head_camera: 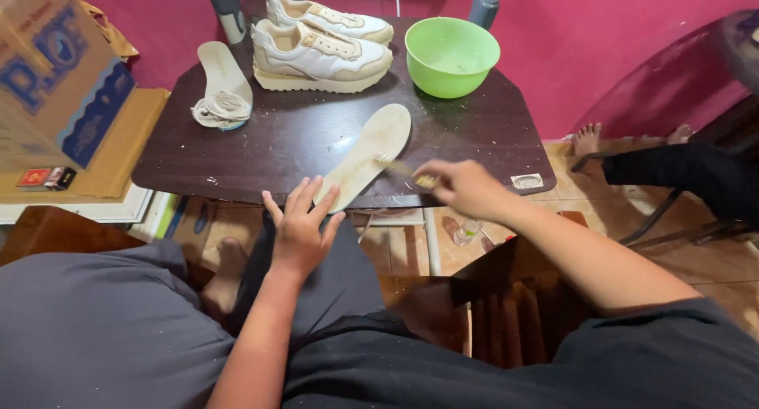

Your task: The person is using a toothbrush to apply a liquid substance, likely glue or cleaner, to a shoe insole on a repair bench.

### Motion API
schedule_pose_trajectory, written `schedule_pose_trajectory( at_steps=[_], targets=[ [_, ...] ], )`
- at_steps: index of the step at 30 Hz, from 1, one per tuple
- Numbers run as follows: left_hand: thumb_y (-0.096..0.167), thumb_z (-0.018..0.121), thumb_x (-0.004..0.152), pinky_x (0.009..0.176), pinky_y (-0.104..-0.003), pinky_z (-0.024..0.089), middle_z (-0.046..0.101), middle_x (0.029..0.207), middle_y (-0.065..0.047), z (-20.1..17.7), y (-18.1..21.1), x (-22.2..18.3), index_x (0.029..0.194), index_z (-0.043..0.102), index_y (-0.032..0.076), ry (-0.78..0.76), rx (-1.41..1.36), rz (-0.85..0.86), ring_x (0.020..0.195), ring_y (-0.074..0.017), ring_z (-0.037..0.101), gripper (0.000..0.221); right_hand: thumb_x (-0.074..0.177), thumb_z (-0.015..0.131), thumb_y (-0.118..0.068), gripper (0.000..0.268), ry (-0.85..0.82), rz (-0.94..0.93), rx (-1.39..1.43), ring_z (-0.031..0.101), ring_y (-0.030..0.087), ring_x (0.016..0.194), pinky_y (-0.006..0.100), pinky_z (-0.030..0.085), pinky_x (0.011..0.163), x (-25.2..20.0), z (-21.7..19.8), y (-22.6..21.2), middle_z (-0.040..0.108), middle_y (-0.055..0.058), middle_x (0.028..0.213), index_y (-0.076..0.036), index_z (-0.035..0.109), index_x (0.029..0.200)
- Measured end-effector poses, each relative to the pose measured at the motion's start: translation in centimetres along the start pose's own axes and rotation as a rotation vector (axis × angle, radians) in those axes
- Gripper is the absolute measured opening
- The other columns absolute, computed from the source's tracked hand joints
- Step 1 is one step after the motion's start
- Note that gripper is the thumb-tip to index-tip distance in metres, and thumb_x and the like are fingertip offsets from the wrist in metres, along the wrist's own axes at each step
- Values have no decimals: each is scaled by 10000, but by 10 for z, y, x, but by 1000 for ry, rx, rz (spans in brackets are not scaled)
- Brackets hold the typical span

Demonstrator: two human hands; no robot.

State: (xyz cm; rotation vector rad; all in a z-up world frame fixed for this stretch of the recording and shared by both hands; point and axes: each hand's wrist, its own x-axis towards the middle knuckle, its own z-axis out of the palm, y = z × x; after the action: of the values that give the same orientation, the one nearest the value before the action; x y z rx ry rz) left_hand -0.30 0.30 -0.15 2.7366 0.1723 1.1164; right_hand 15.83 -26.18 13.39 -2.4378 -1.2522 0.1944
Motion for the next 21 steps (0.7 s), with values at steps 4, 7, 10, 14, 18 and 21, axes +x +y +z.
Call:
schedule_pose_trajectory(
  at_steps=[4,7,10,14,18,21],
  targets=[
    [442,648,979,1122,-789,144,621,1415,-59,-2,-1,1,1345,677,287,0,-30,-5,1383,-280,533,398,899,604,-238,401,63,125,-148,740,371,965,510,580,900,15,8,31,780,66,987,-348,634,1283],
    [437,636,990,1128,-791,112,609,1427,-69,-7,0,4,1353,671,279,-37,-82,-30,1393,-288,520,397,925,565,-117,397,-192,24,215,754,326,835,457,594,881,9,-2,4,787,117,869,-260,718,1262],
    [430,625,1002,1127,-796,81,602,1434,-75,-10,0,4,1356,671,278,-72,-140,-51,1405,-297,507,388,880,623,-125,419,51,3,-31,738,431,882,546,578,837,23,9,41,780,150,876,-250,692,1274],
    [428,632,996,1139,-789,48,584,1459,-74,-15,1,6,1373,658,276,-109,-203,-87,1429,-298,478,408,839,585,-89,410,-46,9,252,684,290,717,419,578,722,12,0,23,741,99,765,-207,718,1208],
    [416,622,1008,1143,-789,47,585,1454,-69,-17,2,8,1355,664,269,-135,-206,-107,1421,-289,487,379,889,636,-228,402,61,109,-150,754,369,906,489,596,843,36,10,54,779,126,946,-351,683,1269],
    [398,652,988,1146,-791,41,595,1457,-71,-21,5,9,1333,677,257,-137,-236,-136,1421,-299,490,373,840,617,-104,477,4,33,99,755,377,949,488,578,893,10,3,20,804,126,925,-305,701,1264]
  ],
)
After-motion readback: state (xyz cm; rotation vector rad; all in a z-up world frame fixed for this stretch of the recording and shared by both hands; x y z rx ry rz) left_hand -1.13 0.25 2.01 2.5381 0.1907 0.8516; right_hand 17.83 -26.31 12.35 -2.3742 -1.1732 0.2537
